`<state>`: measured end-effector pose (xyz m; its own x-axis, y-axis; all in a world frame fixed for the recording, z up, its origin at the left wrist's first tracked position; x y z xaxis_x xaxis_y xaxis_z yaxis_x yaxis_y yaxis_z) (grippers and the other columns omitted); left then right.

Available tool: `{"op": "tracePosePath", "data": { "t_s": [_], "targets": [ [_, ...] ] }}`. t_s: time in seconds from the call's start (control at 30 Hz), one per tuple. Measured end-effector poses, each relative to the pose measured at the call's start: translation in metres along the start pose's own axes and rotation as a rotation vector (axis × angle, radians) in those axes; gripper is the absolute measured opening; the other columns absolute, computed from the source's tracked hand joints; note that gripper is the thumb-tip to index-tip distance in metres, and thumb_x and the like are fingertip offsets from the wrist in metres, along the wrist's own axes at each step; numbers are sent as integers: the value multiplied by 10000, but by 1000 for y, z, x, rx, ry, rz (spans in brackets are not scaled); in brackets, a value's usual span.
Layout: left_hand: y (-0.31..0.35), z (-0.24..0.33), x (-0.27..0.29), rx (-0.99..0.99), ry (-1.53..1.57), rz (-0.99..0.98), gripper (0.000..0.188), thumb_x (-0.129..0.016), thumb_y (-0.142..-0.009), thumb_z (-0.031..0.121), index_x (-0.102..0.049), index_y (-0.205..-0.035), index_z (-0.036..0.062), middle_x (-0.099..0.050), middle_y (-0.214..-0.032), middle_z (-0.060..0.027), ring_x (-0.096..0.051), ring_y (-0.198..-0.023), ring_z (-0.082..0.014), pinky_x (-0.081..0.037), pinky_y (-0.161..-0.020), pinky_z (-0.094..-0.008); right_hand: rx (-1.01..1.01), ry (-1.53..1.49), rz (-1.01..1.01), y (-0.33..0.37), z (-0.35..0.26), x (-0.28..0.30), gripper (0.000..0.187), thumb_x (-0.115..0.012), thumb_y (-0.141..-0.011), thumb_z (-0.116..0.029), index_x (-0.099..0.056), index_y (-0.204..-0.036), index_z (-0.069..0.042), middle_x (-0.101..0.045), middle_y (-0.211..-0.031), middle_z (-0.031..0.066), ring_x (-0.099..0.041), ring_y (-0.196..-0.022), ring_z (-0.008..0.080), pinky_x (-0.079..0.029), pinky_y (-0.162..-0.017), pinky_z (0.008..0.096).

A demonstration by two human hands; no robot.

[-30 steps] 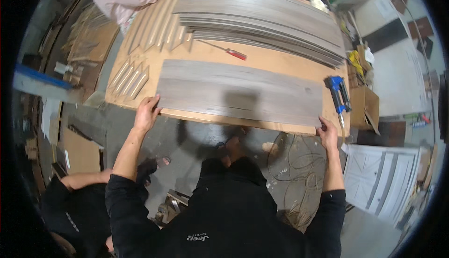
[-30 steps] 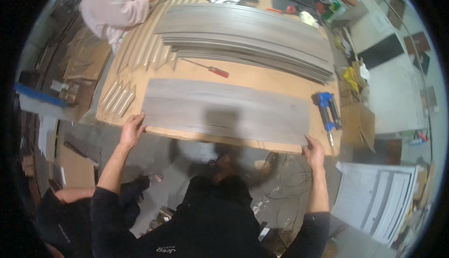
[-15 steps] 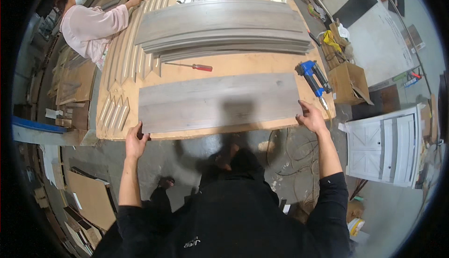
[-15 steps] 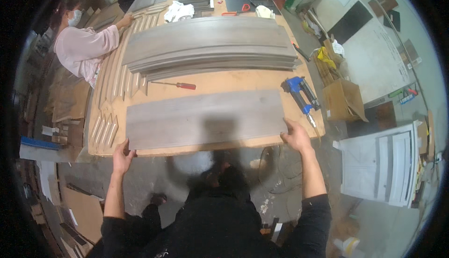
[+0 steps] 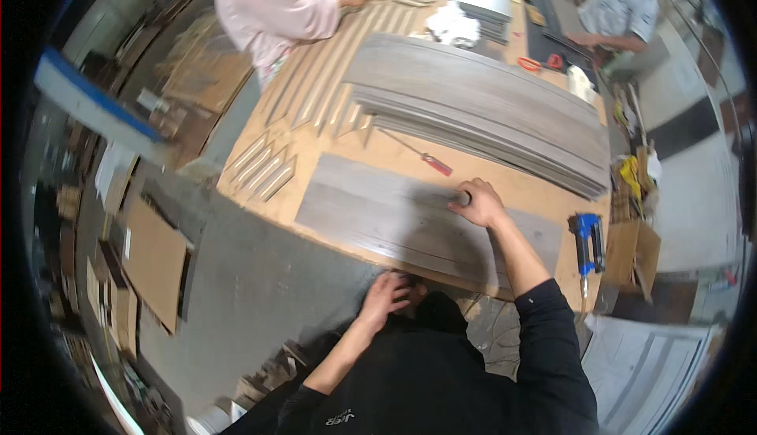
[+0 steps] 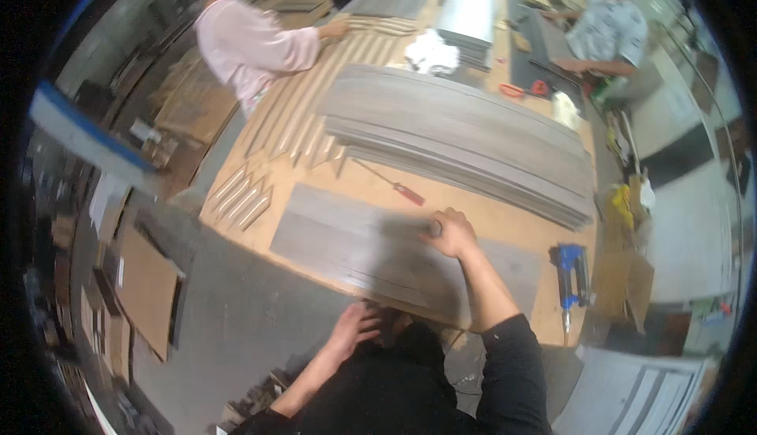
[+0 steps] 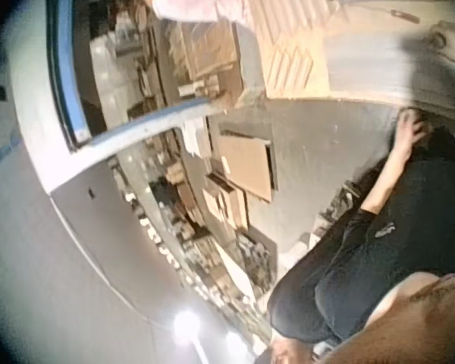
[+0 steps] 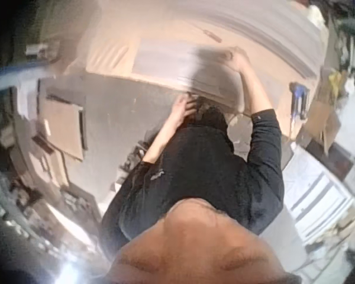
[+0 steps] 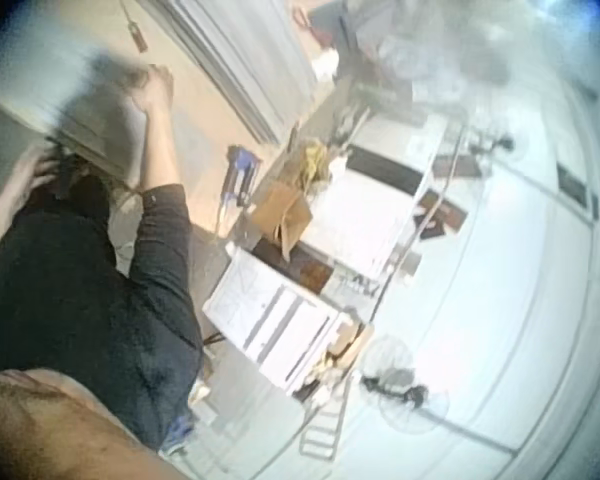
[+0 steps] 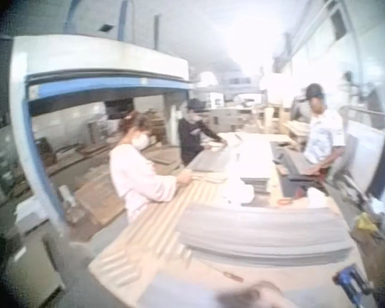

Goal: The person aligns wooden panels and trim pieces on a workbench and fastens them together using a pneumatic nail gun.

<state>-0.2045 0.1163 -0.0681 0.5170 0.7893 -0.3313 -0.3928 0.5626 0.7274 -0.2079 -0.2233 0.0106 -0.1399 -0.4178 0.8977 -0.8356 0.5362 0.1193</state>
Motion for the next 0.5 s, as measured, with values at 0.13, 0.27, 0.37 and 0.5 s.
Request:
{"op": "tracePosePath", "data": {
  "t_s": [0.13, 0.27, 0.37, 0.5],
  "targets": [
    [7, -10, -31, 114, 244, -40, 507, -495, -1077, 348, -315, -1479, 95, -470, -1459, -176, -578, -1249, -309, -561, -941, -489, 95, -100, -61, 18, -23, -22, 394, -817, -770, -385, -678, -992, -90, -641, -992, 140, -601, -974, 332, -489, -869, 429],
    [20, -13, -17, -33, 255, -46, 457, -459, -1092, 251, -280, -1496, 134, -453, -1470, -161, -549, -1279, -335, -519, -1002, -562, 40, -128, -206, 48, -44, -55, 414, -821, -757, -398, -678, -960, -66, -659, -959, 141, -613, -914, 331, -498, -816, 421],
    [31, -32, 7, 39, 314, -65, 469, -462, -1090, 200, -263, -1513, 158, -455, -1474, -116, -522, -1305, -354, -515, -998, -598, 25, -74, -177, 64, -61, -56, 440, -818, -755, -411, -679, -955, -44, -662, -940, 162, -626, -893, 341, -508, -817, 421],
    [34, -41, 19, 46, 247, -83, 445, -438, -1093, 188, -296, -1514, 174, -463, -1479, -127, -541, -1294, -368, -482, -1026, -604, -298, -395, -270, 85, -61, -55, 553, -808, -775, -464, -695, -1078, -16, -697, -995, 209, -661, -922, 350, -521, -853, 426]
  ]
}}
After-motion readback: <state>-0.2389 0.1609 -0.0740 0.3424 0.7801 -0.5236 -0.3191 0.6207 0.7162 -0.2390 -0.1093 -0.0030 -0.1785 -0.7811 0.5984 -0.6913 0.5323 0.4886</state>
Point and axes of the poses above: each hand's wrist, its own y-axis away from the middle knuckle, its own x-axis out of the back of the hand, z = x × y, the point moved 9 cm from there along -y, towards the middle knuckle
